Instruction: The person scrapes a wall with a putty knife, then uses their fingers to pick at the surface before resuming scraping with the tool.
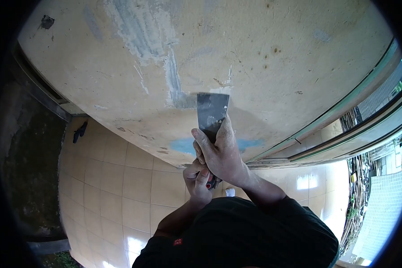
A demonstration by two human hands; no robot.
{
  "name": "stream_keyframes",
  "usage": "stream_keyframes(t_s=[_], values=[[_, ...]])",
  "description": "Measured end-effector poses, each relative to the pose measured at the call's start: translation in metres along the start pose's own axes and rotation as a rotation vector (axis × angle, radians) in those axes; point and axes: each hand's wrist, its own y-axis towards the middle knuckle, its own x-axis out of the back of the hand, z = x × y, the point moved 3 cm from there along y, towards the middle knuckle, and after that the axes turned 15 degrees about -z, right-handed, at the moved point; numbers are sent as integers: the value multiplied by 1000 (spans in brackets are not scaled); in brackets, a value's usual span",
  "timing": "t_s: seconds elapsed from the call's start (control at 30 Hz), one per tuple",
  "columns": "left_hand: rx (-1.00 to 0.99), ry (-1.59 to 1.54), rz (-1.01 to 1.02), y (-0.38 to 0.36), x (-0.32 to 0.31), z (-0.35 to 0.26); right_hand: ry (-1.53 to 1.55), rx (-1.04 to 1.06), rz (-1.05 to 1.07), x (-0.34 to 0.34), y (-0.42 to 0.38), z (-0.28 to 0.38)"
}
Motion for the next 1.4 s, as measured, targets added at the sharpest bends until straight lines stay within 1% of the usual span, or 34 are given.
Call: stream_keyframes(t_s=[0.07, 0.13, 0.17, 0.23, 0.27, 0.33, 0.4, 0.43, 0.5, 0.57, 0.63, 0.7, 0.87, 0.9, 0.97, 1.03, 1.1, 1.13, 1.17, 1.2, 1.23, 1.27, 1.3, 1.33, 1.37, 1.4], values=[[-4, 48, -7, -4, 5, 1, 13, -16, -21, 1, -7, -17], [77, 42, -4, -5, 6, 5, 22, -39, -44, 1, -4, -16], [80, 45, -5, -5, 6, 5, 25, -38, -24, 2, -2, -12], [38, -34, -8, -1, 0, 2, 26, -45, -6, 0, 1, 1], [43, -33, -10, 0, -4, 1, 34, -19, -1, -2, 4, 10], [-31, -1, -11, 5, -12, -6, 44, 18, 8, -3, 5, 15], [-39, 48, 5, 3, -5, -5, 34, -48, 5, -1, 1, 7], [-38, 101, 17, 1, 0, -3, 38, -41, 6, -1, -2, 2], [-43, 92, 10, 1, 5, 4, 40, -53, -54, -1, -3, -6], [-27, 90, -13, -2, 9, 7, 38, -61, -32, 0, 1, -3], [-96, 67, 2, 2, 2, 2, 33, -72, -14, 0, 4, 5], [-77, 64, 9, 1, -4, -5, 82, -78, 1, -1, 5, 12], [-30, 90, 44, -1, -4, -7, 48, -35, -26, 0, -4, -6], [-35, 81, 29, 0, -6, -5, 11, -45, -29, 0, -4, -5], [-26, 82, 8, 0, -8, -6, 34, -26, -22, -1, 3, 0], [-56, -13, 41, 7, -17, -11, 53, -12, -23, -2, 9, 7], [-55, -31, 69, 13, -16, -14, 57, 74, -26, -7, 11, 14], [-64, -49, 98, 15, -15, -15, 57, 78, -32, -10, 10, 13], [-65, -51, 59, 13, -7, -10, 29, 86, 2, -13, 8, 8], [-64, -50, 69, 8, -2, -5, 4, 93, 35, -16, 5, 1], [-74, -70, 1, 3, 4, -1, -106, 163, 67, -18, 2, -10], [-83, -87, -65, 0, 15, 2, -97, 169, 53, -16, -2, -22], [-91, -43, 9, -1, 27, 9, -164, 161, 70, -15, -7, -33], [-89, -41, 20, -2, 35, 10, -236, 151, 90, -14, -12, -37], [-93, 52, 30, -2, 42, 10, -169, -2, 78, -9, -18, -40], [-96, 146, 35, -3, 48, 11, -170, -2, 75, -6, -26, -45]])
